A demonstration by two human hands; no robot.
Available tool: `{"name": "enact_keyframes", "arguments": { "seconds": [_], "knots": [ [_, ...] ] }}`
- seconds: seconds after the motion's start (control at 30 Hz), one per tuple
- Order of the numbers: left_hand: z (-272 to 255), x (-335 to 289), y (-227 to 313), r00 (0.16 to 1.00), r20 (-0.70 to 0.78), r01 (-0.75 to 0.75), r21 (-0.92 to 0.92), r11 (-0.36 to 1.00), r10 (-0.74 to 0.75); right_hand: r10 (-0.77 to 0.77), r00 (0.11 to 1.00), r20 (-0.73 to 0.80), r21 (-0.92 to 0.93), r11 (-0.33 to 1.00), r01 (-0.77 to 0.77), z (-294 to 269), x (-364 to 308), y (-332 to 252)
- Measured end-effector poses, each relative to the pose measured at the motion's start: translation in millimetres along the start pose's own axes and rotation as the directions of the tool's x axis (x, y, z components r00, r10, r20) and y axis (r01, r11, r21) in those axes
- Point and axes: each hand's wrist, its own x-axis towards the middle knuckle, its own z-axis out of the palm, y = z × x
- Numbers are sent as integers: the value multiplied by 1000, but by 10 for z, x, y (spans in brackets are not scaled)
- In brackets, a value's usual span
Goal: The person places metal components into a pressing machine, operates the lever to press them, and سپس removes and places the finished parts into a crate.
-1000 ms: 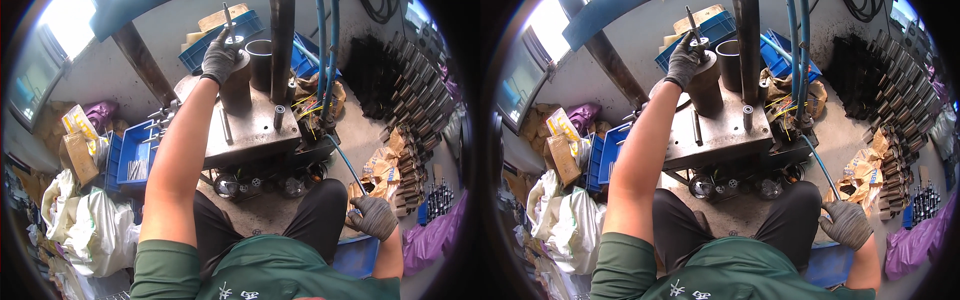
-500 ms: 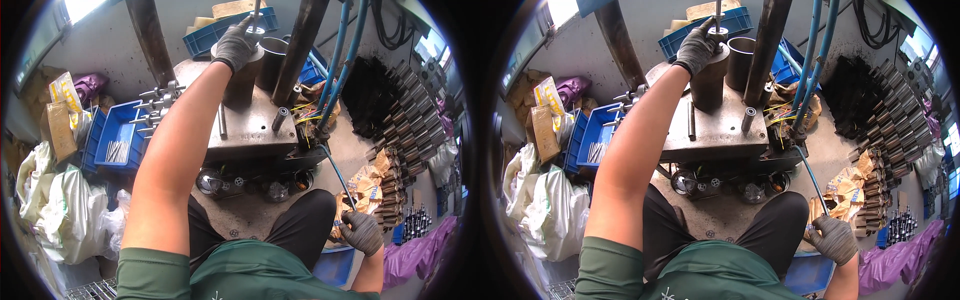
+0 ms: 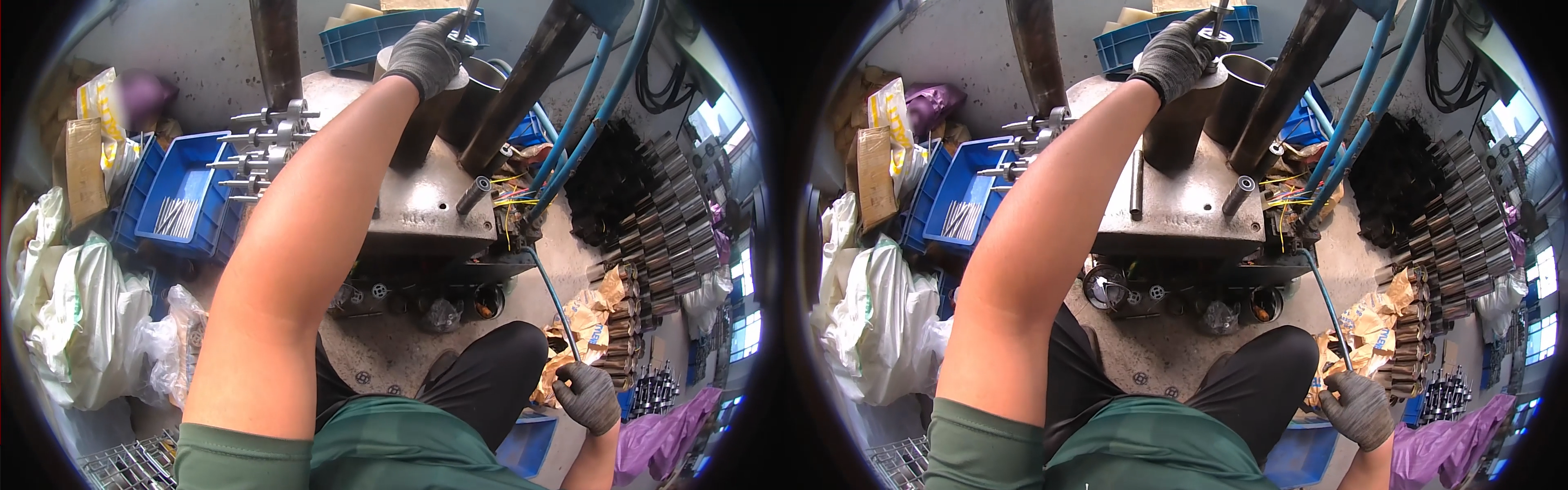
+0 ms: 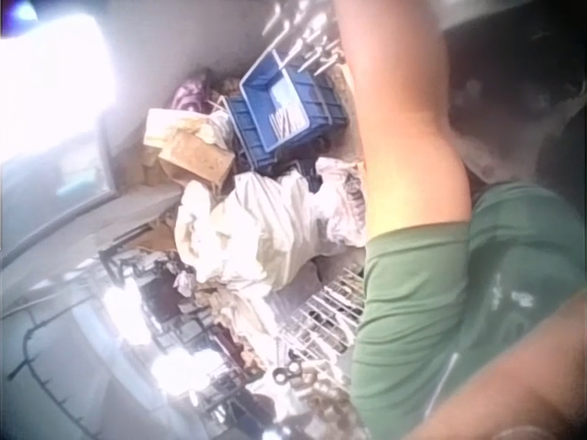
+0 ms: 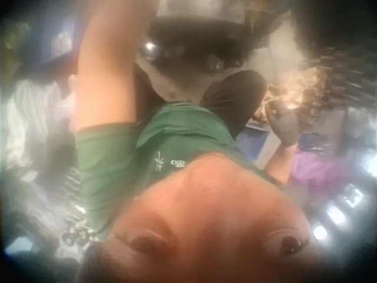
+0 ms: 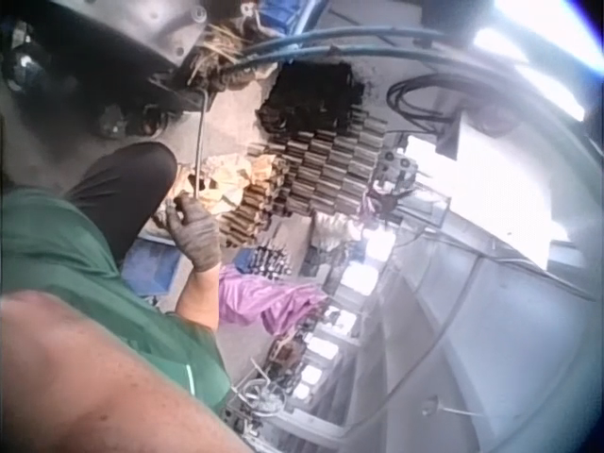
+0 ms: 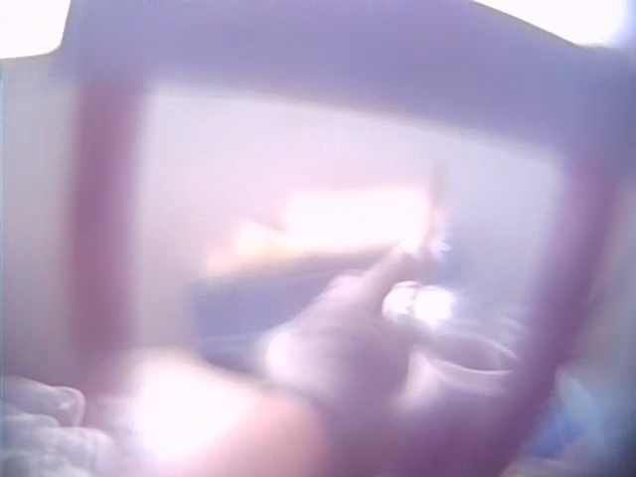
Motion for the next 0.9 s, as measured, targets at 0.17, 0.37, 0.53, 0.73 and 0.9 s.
{"name": "enact_keyframes", "arguments": {
  "seconds": [0.17, 0.37, 0.53, 0.73, 0.9],
  "knots": [
    [-22, -35, 58, 999, -36, 18, -1, 1000, -18, -11, 1000, 25, -4, 1000, 11, -38, 14, -17],
    [-39, -8, 8, 998, -12, 65, -4, 998, -65, -55, 998, 34, -46, 997, 57, -36, 45, -7],
    [-95, -25, 97, 996, 11, 89, -19, 996, -89, -31, 995, 98, -77, 996, 39, -84, 55, -10],
    [12, 12, -5, 999, 11, 40, -64, 997, -40, -44, 998, 44, 88, 995, 40, -437, 167, -25],
    [101, 98, -260, 999, 38, -14, -191, 982, 22, -91, 996, -25, 71, 993, 93, -545, 267, 36]
  ]
}}
